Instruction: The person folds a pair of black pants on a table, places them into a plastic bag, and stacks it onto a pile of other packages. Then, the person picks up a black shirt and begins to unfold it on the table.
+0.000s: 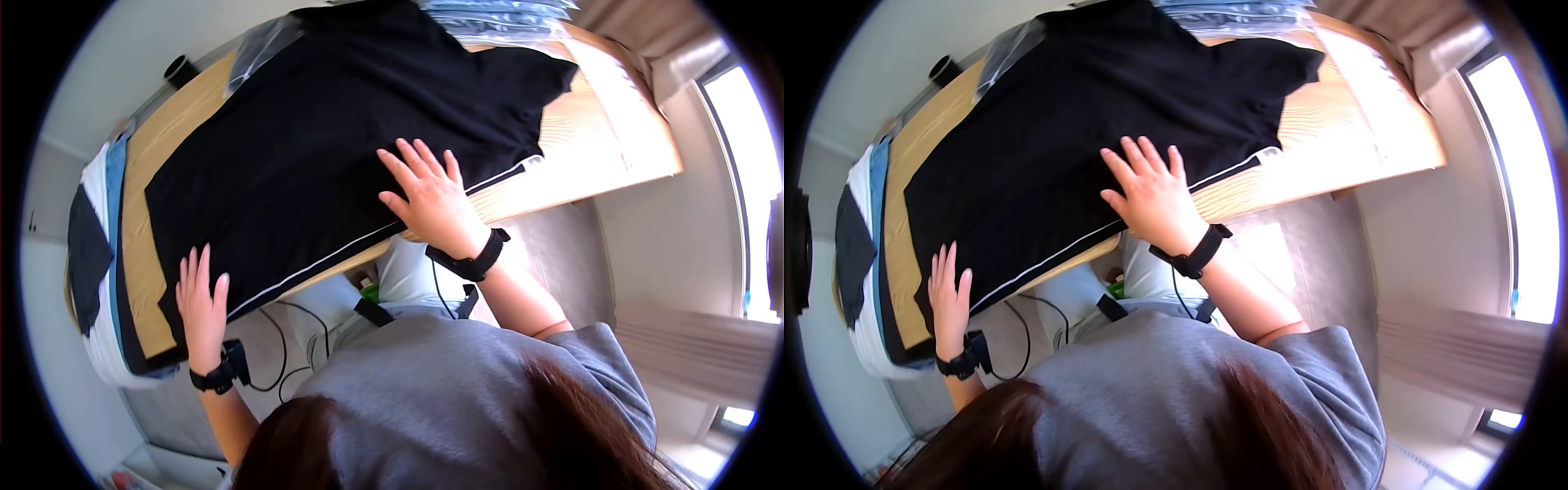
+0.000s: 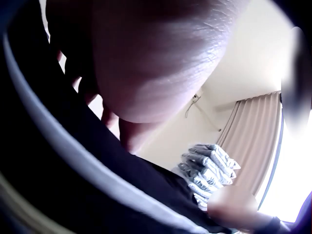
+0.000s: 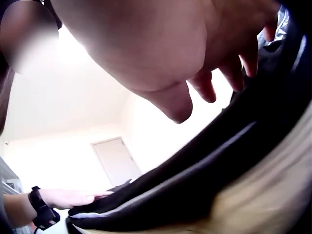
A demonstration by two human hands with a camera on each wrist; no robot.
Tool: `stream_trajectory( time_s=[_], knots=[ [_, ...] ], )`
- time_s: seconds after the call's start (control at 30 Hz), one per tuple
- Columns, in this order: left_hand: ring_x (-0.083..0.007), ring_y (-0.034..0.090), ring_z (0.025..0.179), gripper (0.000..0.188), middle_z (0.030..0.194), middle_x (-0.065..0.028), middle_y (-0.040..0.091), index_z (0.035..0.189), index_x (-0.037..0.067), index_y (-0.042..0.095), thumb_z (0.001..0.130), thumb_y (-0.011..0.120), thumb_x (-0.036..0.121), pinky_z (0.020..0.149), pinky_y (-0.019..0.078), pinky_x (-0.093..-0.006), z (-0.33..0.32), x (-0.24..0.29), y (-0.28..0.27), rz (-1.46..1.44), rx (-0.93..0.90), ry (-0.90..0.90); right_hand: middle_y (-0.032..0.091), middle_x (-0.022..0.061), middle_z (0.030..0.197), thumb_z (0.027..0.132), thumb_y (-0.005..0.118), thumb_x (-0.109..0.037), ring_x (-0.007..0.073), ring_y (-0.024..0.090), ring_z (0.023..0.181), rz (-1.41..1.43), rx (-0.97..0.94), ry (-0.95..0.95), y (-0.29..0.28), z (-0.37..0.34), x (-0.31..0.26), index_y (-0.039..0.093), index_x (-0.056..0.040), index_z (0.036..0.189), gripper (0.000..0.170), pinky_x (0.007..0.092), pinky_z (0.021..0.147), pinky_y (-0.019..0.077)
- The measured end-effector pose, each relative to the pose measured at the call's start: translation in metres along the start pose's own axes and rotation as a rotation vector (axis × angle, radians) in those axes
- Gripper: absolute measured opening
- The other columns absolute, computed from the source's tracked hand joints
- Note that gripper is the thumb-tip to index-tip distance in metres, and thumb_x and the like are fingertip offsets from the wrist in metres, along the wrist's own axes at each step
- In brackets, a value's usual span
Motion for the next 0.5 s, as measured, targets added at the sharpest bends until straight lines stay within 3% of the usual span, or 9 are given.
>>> stream_trajectory(
  time_s=[0.07,0.13,0.27,0.33,0.4,0.43,0.47,0.5],
  knots=[
    [-0.0346,0.024,0.136,0.054,0.147,-0.0127,0.031,0.141,0.020,0.036,0.091,0.047,0.039,0.107,0.0183,-0.0542,-0.009,-0.030,0.017,0.182,-0.097,-0.115,0.046,0.0132,0.134,0.082,0.061,-0.040,0.0315,0.038,0.128,-0.175,-0.010,0.097,-0.006,-0.007,0.040,0.049,-0.0147,0.129,0.055,0.0562,0.104,0.0256],
    [-0.0340,0.020,0.138,0.058,0.149,-0.0103,0.026,0.142,0.023,0.033,0.089,0.050,0.039,0.107,0.0162,-0.0573,-0.017,-0.041,0.019,0.263,-0.076,-0.144,0.041,0.0123,0.140,0.083,0.056,-0.048,0.0322,0.034,0.131,-0.326,-0.082,0.226,-0.012,-0.019,0.082,0.046,-0.0194,0.133,0.059,0.0562,0.106,0.0220],
    [-0.0382,0.015,0.138,0.058,0.152,-0.0079,0.019,0.143,0.024,0.031,0.091,0.048,0.039,0.107,0.0127,-0.0592,-0.019,-0.056,0.028,0.117,-0.051,-0.125,0.029,0.0123,0.148,0.087,0.047,-0.055,0.0327,0.025,0.136,-0.247,-0.276,0.260,-0.015,-0.030,0.116,0.035,-0.0268,0.141,0.062,0.0536,0.109,0.0173],
    [-0.0403,0.013,0.138,0.058,0.152,-0.0088,0.018,0.143,0.023,0.031,0.090,0.049,0.037,0.107,0.0126,-0.0587,-0.020,-0.056,0.024,0.063,-0.059,-0.135,0.028,0.0129,0.148,0.087,0.048,-0.055,0.0327,0.024,0.137,-0.269,-0.288,0.251,-0.013,-0.029,0.115,0.034,-0.0271,0.141,0.063,0.0532,0.109,0.0177],
    [-0.0418,0.012,0.137,0.058,0.152,-0.0113,0.017,0.143,0.021,0.031,0.089,0.050,0.034,0.108,0.0131,-0.0572,-0.020,-0.058,0.021,0.070,-0.099,-0.095,0.029,0.0142,0.147,0.086,0.052,-0.052,0.0339,0.025,0.136,-0.224,-0.284,0.260,-0.015,-0.026,0.115,0.035,-0.0245,0.141,0.064,0.0533,0.109,0.0182],
    [-0.0366,0.017,0.138,0.062,0.150,-0.0119,0.023,0.142,0.016,0.032,0.086,0.056,0.024,0.110,0.0142,-0.0526,-0.022,-0.061,0.019,0.057,-0.062,-0.032,0.034,0.0162,0.144,0.085,0.058,-0.044,0.0348,0.028,0.135,-0.092,-0.235,0.247,-0.021,-0.024,0.115,0.036,-0.0196,0.140,0.064,0.0547,0.108,0.0201],
    [-0.0366,0.017,0.138,0.062,0.150,-0.0119,0.023,0.142,0.016,0.032,0.086,0.056,0.024,0.110,0.0142,-0.0526,-0.023,-0.065,0.008,0.060,-0.031,-0.054,0.040,0.0164,0.140,0.084,0.065,-0.029,0.0330,0.034,0.132,0.150,-0.144,0.230,-0.034,-0.019,0.115,0.037,-0.0119,0.138,0.064,0.0491,0.107,0.0249],
    [-0.0332,0.020,0.138,0.061,0.148,-0.0124,0.027,0.141,0.011,0.033,0.084,0.056,0.018,0.111,0.0151,-0.0463,-0.026,-0.068,-0.010,-0.256,-0.021,-0.068,0.047,0.0142,0.135,0.083,0.066,-0.016,0.0285,0.040,0.129,0.472,-0.007,0.218,-0.059,-0.011,0.107,0.040,-0.0067,0.136,0.060,0.0402,0.107,0.0286]
  ],
)
Point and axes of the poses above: each hand's wrist, its own z-axis towards the middle knuckle, its own y-axis out of the palm, x = y × z, the point moved 4 cm from there along z, towards the middle knuckle
